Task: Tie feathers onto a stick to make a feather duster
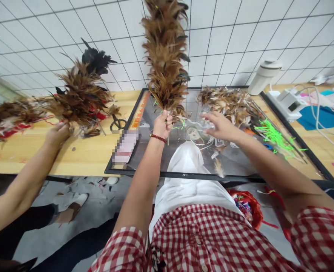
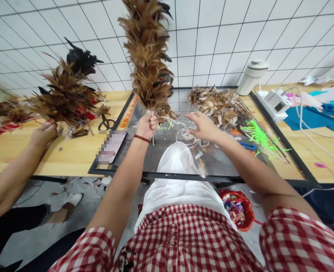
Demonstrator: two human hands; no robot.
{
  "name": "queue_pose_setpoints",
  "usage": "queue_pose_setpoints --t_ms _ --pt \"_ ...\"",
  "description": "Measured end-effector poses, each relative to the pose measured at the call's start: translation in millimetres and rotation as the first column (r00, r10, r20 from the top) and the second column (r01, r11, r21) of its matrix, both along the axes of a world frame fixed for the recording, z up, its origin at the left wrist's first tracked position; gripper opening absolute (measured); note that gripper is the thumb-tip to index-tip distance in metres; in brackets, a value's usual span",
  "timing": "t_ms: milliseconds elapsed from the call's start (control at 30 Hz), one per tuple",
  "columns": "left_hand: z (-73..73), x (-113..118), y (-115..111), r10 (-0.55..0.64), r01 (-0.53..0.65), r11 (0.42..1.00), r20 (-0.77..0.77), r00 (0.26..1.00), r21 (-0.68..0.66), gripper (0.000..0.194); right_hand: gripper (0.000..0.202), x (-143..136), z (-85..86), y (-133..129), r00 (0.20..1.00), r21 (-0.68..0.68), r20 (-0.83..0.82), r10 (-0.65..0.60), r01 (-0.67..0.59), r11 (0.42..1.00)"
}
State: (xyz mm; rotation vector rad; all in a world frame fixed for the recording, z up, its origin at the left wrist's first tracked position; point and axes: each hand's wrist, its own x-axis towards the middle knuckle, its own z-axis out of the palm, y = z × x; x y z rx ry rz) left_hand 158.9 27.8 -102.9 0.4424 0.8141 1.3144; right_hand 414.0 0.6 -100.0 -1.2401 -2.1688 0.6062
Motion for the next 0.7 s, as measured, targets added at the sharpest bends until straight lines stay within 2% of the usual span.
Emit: queue_pose_setpoints --t_ms 33,67,133,167,200,233,267,300,333,367,400,433,467,567,633,700 --pt "0.8 -1.4 -0.2 0.008 -0.008 1.000 0.014 1.000 0.013 0.033 0.039 15.6 2.6 -10.0 0.986 -0.023 0.055 0.159 -0.158 0.987" --pt "1.8 -2.2 -0.1 0.011 -0.012 1.000 0.034 0.999 0.027 0.033 0.040 28.7 4.1 -21.9 0.942 -0.110 0.081 0.327 -0.318 0.942" --pt "4.1 -2.2 0.8 0.003 -0.007 0.999 0.079 0.997 0.047 0.033 0.032 43.9 2.5 -46.6 0.792 -0.347 0.056 0.607 -0.555 0.756" --pt "5.2 -1.6 1.2 -0.003 -0.002 0.999 0.099 0.995 0.053 0.033 0.029 46.2 -0.8 -56.7 0.728 -0.424 0.032 0.684 -0.610 0.669" --pt "6.2 -0.9 1.5 -0.006 -0.001 0.998 0.114 0.993 0.055 0.033 0.027 45.9 -5.5 -63.6 0.700 -0.449 0.026 0.714 -0.630 0.634" --pt "7.0 -0.2 1.5 -0.007 0.000 0.998 0.123 0.992 0.056 0.032 0.026 44.2 -10.5 -66.5 0.709 -0.433 0.052 0.703 -0.618 0.656" --pt "7.9 0.3 1.1 -0.008 0.001 0.998 0.124 0.992 0.055 0.032 0.025 42.0 -14.8 -65.3 0.752 -0.390 0.113 0.650 -0.568 0.725" --pt "8.6 0.4 0.3 -0.008 0.001 0.999 0.120 0.993 0.054 0.032 0.025 40.2 -17.4 -60.3 0.812 -0.326 0.208 0.545 -0.468 0.821" --pt "9.4 0.1 -0.8 -0.006 0.000 0.999 0.113 0.994 0.055 0.033 0.023 38.8 -17.4 -52.3 0.864 -0.239 0.322 0.388 -0.323 0.916" --pt "10.1 -0.7 -2.0 -0.003 -0.003 0.998 0.105 0.994 0.057 0.032 0.022 37.4 -14.6 -42.4 0.881 -0.132 0.427 0.202 -0.160 0.978" --pt "10.7 -1.8 -3.2 0.000 -0.005 0.998 0.097 0.995 0.061 0.032 0.020 35.3 -9.2 -31.4 0.869 -0.027 0.495 0.030 -0.018 0.999" --pt "11.1 -3.1 -4.3 0.002 -0.007 0.998 0.088 0.996 0.064 0.031 0.019 31.3 -1.8 -20.3 0.855 0.052 0.509 -0.096 0.081 0.995" --pt "11.3 -4.4 -5.2 0.002 -0.008 0.998 0.081 0.997 0.067 0.031 0.018 24.7 6.3 -9.5 0.863 0.104 0.473 -0.175 0.142 0.984" --pt "9.4 -6.6 -6.3 -0.008 0.003 0.997 0.067 0.998 0.080 0.031 0.021 -15.6 21.6 18.7 0.933 0.140 0.271 -0.235 0.203 0.969" --pt "6.4 -6.0 -6.6 -0.018 0.012 0.995 0.070 0.997 0.096 0.032 0.022 -54.0 16.9 34.6 0.930 0.112 0.267 -0.254 0.232 0.966" --pt "3.0 -3.8 -7.3 -0.026 0.019 0.995 0.069 0.997 0.103 0.033 0.028 -90.0 3.2 48.6 0.907 0.032 0.338 -0.250 0.255 0.966"
